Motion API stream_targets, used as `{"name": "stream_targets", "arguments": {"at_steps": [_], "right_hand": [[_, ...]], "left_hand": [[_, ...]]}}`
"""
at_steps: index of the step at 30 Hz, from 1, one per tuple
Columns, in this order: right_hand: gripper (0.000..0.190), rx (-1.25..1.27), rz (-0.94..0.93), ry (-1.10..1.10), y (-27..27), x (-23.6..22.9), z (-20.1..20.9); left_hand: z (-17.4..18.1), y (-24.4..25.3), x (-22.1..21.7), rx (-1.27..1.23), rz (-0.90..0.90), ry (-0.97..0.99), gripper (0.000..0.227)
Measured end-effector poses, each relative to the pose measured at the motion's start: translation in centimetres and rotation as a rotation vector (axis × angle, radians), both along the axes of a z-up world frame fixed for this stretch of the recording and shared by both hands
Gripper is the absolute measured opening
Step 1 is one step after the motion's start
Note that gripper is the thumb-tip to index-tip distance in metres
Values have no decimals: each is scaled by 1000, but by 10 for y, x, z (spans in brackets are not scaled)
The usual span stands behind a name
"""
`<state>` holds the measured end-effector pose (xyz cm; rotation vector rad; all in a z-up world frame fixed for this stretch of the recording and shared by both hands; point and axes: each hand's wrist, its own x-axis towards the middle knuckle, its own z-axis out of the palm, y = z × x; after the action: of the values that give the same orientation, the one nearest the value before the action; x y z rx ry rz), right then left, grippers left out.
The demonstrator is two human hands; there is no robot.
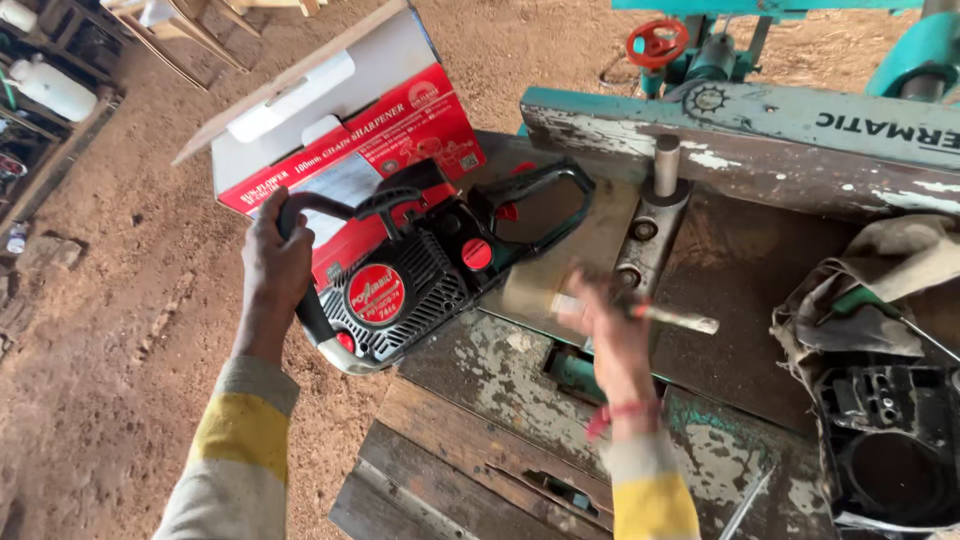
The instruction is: The person uses a brush to clean a red chainsaw placed on a workbench. They scrub the exterior casing, the engine area, and the handle, then remove the air filter cover to clean the internal components. The person also cleans a metal T-wrench and the chainsaw's fuel cap before reassembling the air filter cover and lifting the chainsaw.
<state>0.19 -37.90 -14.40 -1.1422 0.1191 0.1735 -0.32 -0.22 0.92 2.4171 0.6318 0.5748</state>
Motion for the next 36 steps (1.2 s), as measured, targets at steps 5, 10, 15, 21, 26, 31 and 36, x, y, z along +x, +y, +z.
{"name": "stream_targets", "arguments": {"at_steps": [5, 10, 15, 21, 26, 31, 36], "right_hand": [[25, -108, -524, -263, -3, 45, 49], [25, -512, 38, -350, 13, -1, 58], [15, -646, 154, -627, -15, 8, 80], [25, -975, 373, -705, -45, 62, 142], [19, -754, 146, -992, 11, 126, 79], [15, -344, -40, -795, 3, 165, 35], [22, -718, 226, -740, 10, 75, 89]], "left_hand": [[-3, 4, 6, -18, 5, -40, 56], [-7, -11, -16, 75, -57, -139, 61], [0, -37, -37, 48, -123, -250, 65], [28, -79, -57, -31, -11, -177, 70], [32, -100, -72, 148, -146, -391, 69], [32, -108, -79, 164, -180, -453, 69], [39, -129, -95, 154, -226, -498, 77]]}}
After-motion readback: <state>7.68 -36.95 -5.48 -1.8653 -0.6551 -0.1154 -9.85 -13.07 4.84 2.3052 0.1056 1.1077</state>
